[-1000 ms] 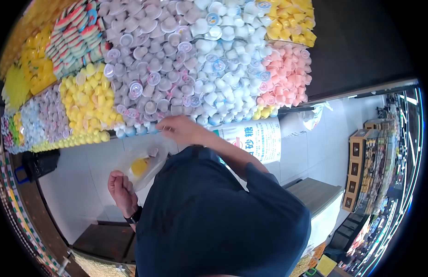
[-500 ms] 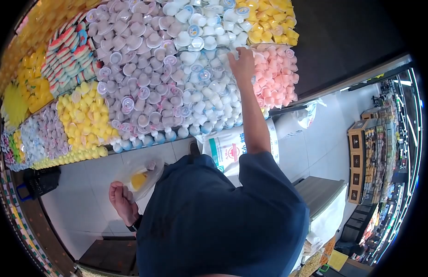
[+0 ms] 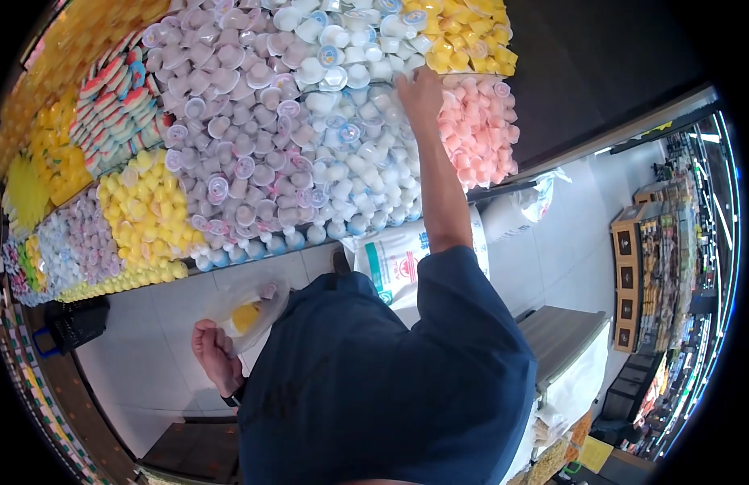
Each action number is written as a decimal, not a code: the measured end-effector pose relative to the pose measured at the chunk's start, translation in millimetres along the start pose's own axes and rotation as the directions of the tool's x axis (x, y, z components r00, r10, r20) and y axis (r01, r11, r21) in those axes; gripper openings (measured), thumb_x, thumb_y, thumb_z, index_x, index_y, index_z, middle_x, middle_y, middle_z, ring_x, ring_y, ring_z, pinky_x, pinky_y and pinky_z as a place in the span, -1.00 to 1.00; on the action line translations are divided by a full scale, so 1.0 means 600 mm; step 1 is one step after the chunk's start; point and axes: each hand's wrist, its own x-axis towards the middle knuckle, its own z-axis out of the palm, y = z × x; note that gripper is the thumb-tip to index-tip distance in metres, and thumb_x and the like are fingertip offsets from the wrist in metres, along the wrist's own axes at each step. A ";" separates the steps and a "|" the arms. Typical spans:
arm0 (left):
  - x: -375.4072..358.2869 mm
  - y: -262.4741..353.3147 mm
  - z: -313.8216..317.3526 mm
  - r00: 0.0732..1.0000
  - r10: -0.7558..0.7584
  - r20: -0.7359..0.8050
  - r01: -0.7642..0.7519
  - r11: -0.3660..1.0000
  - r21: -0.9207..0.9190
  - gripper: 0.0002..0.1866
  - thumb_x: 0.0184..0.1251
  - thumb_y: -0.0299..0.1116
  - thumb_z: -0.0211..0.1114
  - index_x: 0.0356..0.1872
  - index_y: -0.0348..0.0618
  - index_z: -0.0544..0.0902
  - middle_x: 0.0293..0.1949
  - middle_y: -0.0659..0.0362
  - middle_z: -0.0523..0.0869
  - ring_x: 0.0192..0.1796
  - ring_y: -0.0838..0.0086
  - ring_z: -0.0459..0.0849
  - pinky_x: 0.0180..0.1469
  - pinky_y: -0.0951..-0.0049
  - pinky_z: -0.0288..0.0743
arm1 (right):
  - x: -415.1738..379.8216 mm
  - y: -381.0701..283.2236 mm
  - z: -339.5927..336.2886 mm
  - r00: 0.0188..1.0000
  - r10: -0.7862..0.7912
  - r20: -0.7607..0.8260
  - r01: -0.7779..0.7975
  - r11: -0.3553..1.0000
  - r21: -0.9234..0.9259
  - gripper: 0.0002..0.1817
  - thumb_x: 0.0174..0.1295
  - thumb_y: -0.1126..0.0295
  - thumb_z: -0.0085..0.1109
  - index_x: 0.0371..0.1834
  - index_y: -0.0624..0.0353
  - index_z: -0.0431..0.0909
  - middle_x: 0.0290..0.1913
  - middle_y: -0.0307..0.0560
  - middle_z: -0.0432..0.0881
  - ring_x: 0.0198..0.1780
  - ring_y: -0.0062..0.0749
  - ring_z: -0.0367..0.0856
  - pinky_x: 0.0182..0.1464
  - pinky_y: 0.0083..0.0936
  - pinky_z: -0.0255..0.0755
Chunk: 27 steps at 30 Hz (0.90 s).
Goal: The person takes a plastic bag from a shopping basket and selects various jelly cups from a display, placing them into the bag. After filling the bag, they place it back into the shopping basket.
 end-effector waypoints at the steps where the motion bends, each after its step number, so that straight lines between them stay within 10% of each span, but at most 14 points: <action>1: 0.001 0.000 -0.002 1.000 0.002 -0.007 -0.002 1.000 0.016 -0.85 0.47 -0.50 0.04 -0.35 -0.16 0.52 -0.67 0.45 0.22 -0.65 0.80 0.07 -0.61 0.63 -0.15 | 0.003 0.006 -0.011 0.996 0.042 -0.075 -0.039 0.998 0.039 -0.63 0.10 0.19 0.33 -0.22 0.30 0.58 -0.23 0.10 0.64 -0.17 -0.06 0.63 -0.13 -0.22 0.50; 4: -0.001 -0.001 0.000 1.000 0.005 -0.020 -0.004 1.000 0.013 -0.85 0.48 -0.50 0.03 -0.35 -0.16 0.52 -0.67 0.45 0.23 -0.65 0.80 0.07 -0.61 0.63 -0.15 | 0.002 0.014 -0.051 0.962 0.220 -0.161 -0.151 0.921 0.358 -0.64 0.17 0.19 0.29 -0.22 0.32 0.58 -0.24 0.03 0.66 -0.24 -0.18 0.64 -0.18 -0.32 0.50; 7: 0.000 -0.002 0.004 0.996 -0.044 -0.076 0.047 0.998 0.045 -0.83 0.47 -0.51 0.03 -0.36 -0.13 0.54 -0.63 0.46 0.28 -0.63 0.81 0.11 -0.61 0.64 -0.11 | -0.034 -0.006 -0.089 0.887 0.460 0.051 -0.221 0.324 0.920 -0.68 0.33 0.20 0.17 -0.10 0.28 0.57 -0.18 -0.02 0.70 -0.26 -0.32 0.67 -0.19 -0.43 0.52; 11: 0.003 0.002 0.002 0.997 -0.024 -0.070 0.027 0.999 0.047 -0.84 0.45 -0.51 0.07 -0.33 -0.13 0.59 -0.60 0.48 0.32 -0.59 0.82 0.17 -0.57 0.66 -0.08 | -0.189 -0.151 -0.131 0.811 -0.061 0.581 -0.584 -0.058 0.810 -0.65 0.45 0.23 -0.03 0.02 0.34 0.51 -0.07 0.11 0.69 -0.12 -0.27 0.71 -0.07 -0.38 0.55; 15: 0.001 0.005 -0.013 1.000 0.007 -0.025 -0.006 0.999 0.036 -0.83 0.47 -0.52 0.00 -0.30 -0.17 0.56 -0.62 0.44 0.28 -0.60 0.78 0.14 -0.58 0.65 -0.05 | -0.383 -0.277 -0.090 0.385 -0.638 0.667 -0.656 0.319 0.684 -0.74 0.37 0.30 0.12 -0.01 0.25 0.50 -0.03 0.00 0.67 -0.12 -0.42 0.64 -0.08 -0.47 0.51; 17: 0.000 0.008 -0.021 1.000 0.018 -0.023 -0.017 0.999 0.039 -0.83 0.48 -0.53 -0.02 -0.30 -0.19 0.56 -0.62 0.43 0.29 -0.60 0.79 0.13 -0.58 0.65 -0.05 | -0.451 -0.337 -0.072 0.020 -0.715 0.699 -0.630 0.534 0.564 -0.79 0.33 0.37 0.20 -0.06 0.23 0.55 -0.03 -0.12 0.66 -0.07 -0.55 0.62 -0.10 -0.56 0.50; 27: -0.027 0.027 -0.078 0.995 0.046 -0.089 -0.053 0.996 -0.073 -0.81 0.46 -0.57 -0.03 -0.29 -0.22 0.59 -0.62 0.46 0.29 -0.60 0.81 0.12 -0.55 0.66 -0.07 | -0.609 -0.436 -0.020 -0.195 -0.793 0.577 -0.261 0.609 0.749 -0.69 0.34 0.25 0.17 0.01 0.23 0.59 -0.25 0.04 0.71 -0.23 -0.27 0.71 -0.19 -0.42 0.51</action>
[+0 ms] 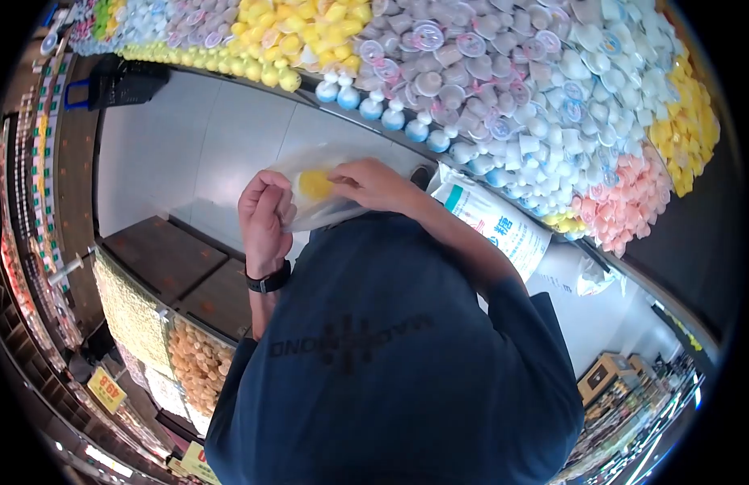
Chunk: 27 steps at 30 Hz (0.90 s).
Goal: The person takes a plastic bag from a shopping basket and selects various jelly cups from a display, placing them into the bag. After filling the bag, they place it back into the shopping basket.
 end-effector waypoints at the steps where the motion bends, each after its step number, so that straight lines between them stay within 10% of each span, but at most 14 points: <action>1: 0.000 0.003 -0.009 1.000 0.002 -0.018 -0.002 1.000 -0.001 -0.81 0.45 -0.57 -0.03 -0.29 -0.22 0.59 -0.62 0.46 0.28 -0.60 0.80 0.11 -0.55 0.66 -0.07 | 0.001 0.003 -0.002 0.998 -0.030 0.052 0.034 0.996 -0.077 -0.68 0.34 0.22 0.18 0.00 0.23 0.59 -0.24 0.06 0.72 -0.20 -0.20 0.72 -0.16 -0.37 0.51; 8: 0.000 0.026 -0.099 0.991 0.075 -0.110 -0.078 0.997 -0.024 -0.82 0.46 -0.56 -0.03 -0.30 -0.22 0.56 -0.62 0.44 0.29 -0.62 0.79 0.10 -0.59 0.67 -0.07 | 0.013 -0.029 0.025 0.971 0.017 0.237 0.021 0.987 -0.158 -0.74 0.32 0.27 0.17 -0.10 0.24 0.61 -0.14 0.05 0.68 -0.06 -0.02 0.64 0.04 -0.22 0.45; 10: -0.001 0.031 -0.130 0.988 0.094 -0.125 -0.096 0.995 -0.013 -0.82 0.46 -0.56 -0.03 -0.30 -0.22 0.56 -0.62 0.44 0.29 -0.62 0.79 0.09 -0.59 0.67 -0.08 | 0.031 -0.017 0.050 0.975 -0.017 0.220 0.141 0.815 -0.561 -0.84 0.24 0.34 0.18 -0.26 0.21 0.57 -0.17 0.03 0.65 -0.05 -0.06 0.61 0.15 -0.27 0.40; 27: -0.016 0.071 -0.241 0.910 -0.044 -0.411 0.040 0.999 -0.017 -0.79 0.45 -0.58 -0.05 -0.31 -0.22 0.58 -0.64 0.47 0.26 -0.65 0.81 0.08 -0.61 0.66 -0.10 | 0.136 -0.109 0.070 0.932 -0.240 0.272 0.363 0.636 -0.681 -0.93 0.09 0.49 0.13 -0.39 0.05 0.57 -0.21 -0.28 0.61 -0.02 -0.42 0.55 0.46 0.19 -0.07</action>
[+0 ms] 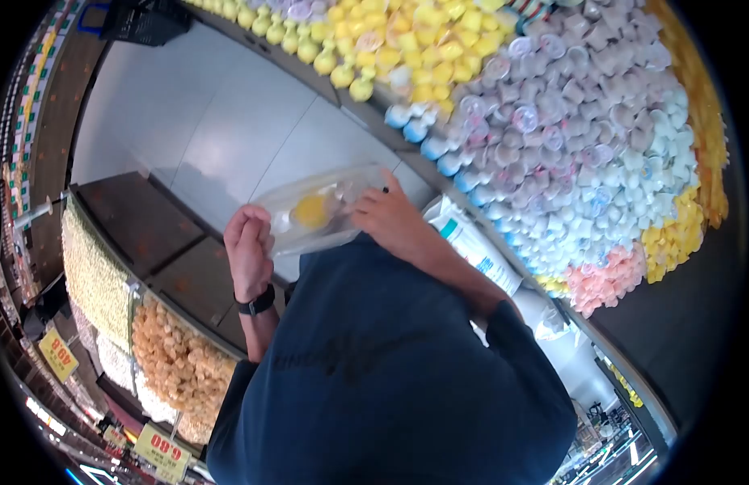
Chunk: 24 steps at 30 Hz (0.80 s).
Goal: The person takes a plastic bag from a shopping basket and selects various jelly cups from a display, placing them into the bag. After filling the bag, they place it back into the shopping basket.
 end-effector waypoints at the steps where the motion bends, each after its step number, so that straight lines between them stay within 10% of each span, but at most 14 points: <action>1: 0.003 -0.005 0.007 1.000 0.018 0.017 -0.017 1.000 -0.012 -0.79 0.45 -0.58 -0.05 -0.31 -0.22 0.58 -0.64 0.47 0.26 -0.65 0.81 0.08 -0.61 0.66 -0.10 | -0.001 0.016 0.005 1.000 -0.001 -0.009 0.001 1.000 -0.026 -0.93 0.09 0.49 0.13 -0.39 0.05 0.57 -0.21 -0.28 0.61 -0.02 -0.42 0.55 0.46 0.19 -0.07; 16: 0.020 0.063 0.057 0.970 0.221 -0.102 -0.229 0.971 -0.065 -0.81 0.45 -0.56 0.01 -0.34 -0.23 0.58 -0.66 0.42 0.27 -0.64 0.78 0.05 -0.60 0.64 -0.13 | 0.056 0.103 -0.025 0.992 -0.077 -0.101 0.099 0.966 0.237 -0.91 0.19 0.39 0.22 -0.27 0.09 0.57 -0.17 -0.13 0.61 -0.01 -0.25 0.57 0.21 -0.27 0.32; 24: 0.115 0.127 0.001 0.968 0.250 -0.023 -0.251 0.968 -0.020 -0.81 0.47 -0.54 -0.01 -0.35 -0.18 0.55 -0.66 0.43 0.26 -0.65 0.78 0.08 -0.60 0.65 -0.12 | 0.105 0.116 -0.055 0.930 0.301 -0.211 -0.101 0.763 0.639 -0.79 0.23 0.40 0.22 -0.09 0.18 0.63 -0.06 -0.07 0.65 0.03 -0.12 0.60 0.13 -0.30 0.44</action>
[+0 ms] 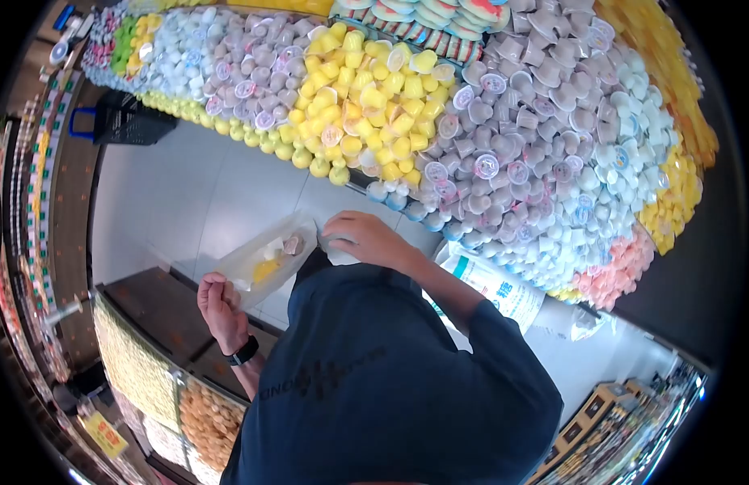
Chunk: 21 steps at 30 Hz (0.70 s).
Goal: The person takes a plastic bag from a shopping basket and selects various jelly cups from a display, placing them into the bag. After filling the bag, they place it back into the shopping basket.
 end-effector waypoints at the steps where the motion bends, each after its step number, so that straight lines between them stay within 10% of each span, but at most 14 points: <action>1: 0.019 0.006 -0.011 1.000 -0.001 0.001 0.001 1.000 0.004 -0.79 0.46 -0.56 -0.02 -0.36 -0.19 0.56 -0.67 0.42 0.27 -0.64 0.79 0.08 -0.60 0.66 -0.11 | 0.012 -0.002 0.006 1.000 0.009 -0.029 -0.010 1.000 -0.011 -0.79 0.23 0.40 0.22 -0.09 0.18 0.63 -0.06 -0.07 0.65 0.03 -0.12 0.60 0.13 -0.30 0.44; 13: 0.233 0.078 -0.111 0.940 -0.264 0.214 0.262 0.964 0.038 -0.82 0.41 -0.56 0.03 -0.41 -0.16 0.55 -0.65 0.42 0.29 -0.65 0.78 0.09 -0.62 0.67 -0.11 | 0.213 -0.055 0.129 0.889 0.040 -0.456 -0.150 0.967 -0.207 -0.66 0.19 0.46 0.30 0.06 0.17 0.57 0.02 0.01 0.60 0.04 -0.08 0.59 0.08 -0.35 0.49; 18: 0.306 0.091 -0.119 0.944 -0.233 0.234 0.230 0.972 0.042 -0.81 0.42 -0.55 0.02 -0.42 -0.15 0.54 -0.66 0.42 0.28 -0.65 0.78 0.08 -0.62 0.66 -0.12 | 0.212 -0.026 0.039 0.632 0.132 -0.763 -0.401 0.899 -0.177 -0.53 0.15 0.46 0.36 0.17 0.16 0.52 0.00 0.00 0.58 -0.12 -0.25 0.63 -0.15 -0.41 0.54; 21: 0.334 0.103 -0.118 0.954 -0.209 0.213 0.199 0.978 0.069 -0.81 0.42 -0.55 0.02 -0.42 -0.14 0.53 -0.66 0.42 0.27 -0.65 0.78 0.07 -0.62 0.66 -0.12 | 0.219 -0.002 -0.064 0.465 -0.112 -0.878 -0.445 0.828 -0.342 -0.53 0.11 0.48 0.35 0.13 0.23 0.51 -0.16 0.08 0.56 -0.24 -0.15 0.59 -0.18 -0.31 0.47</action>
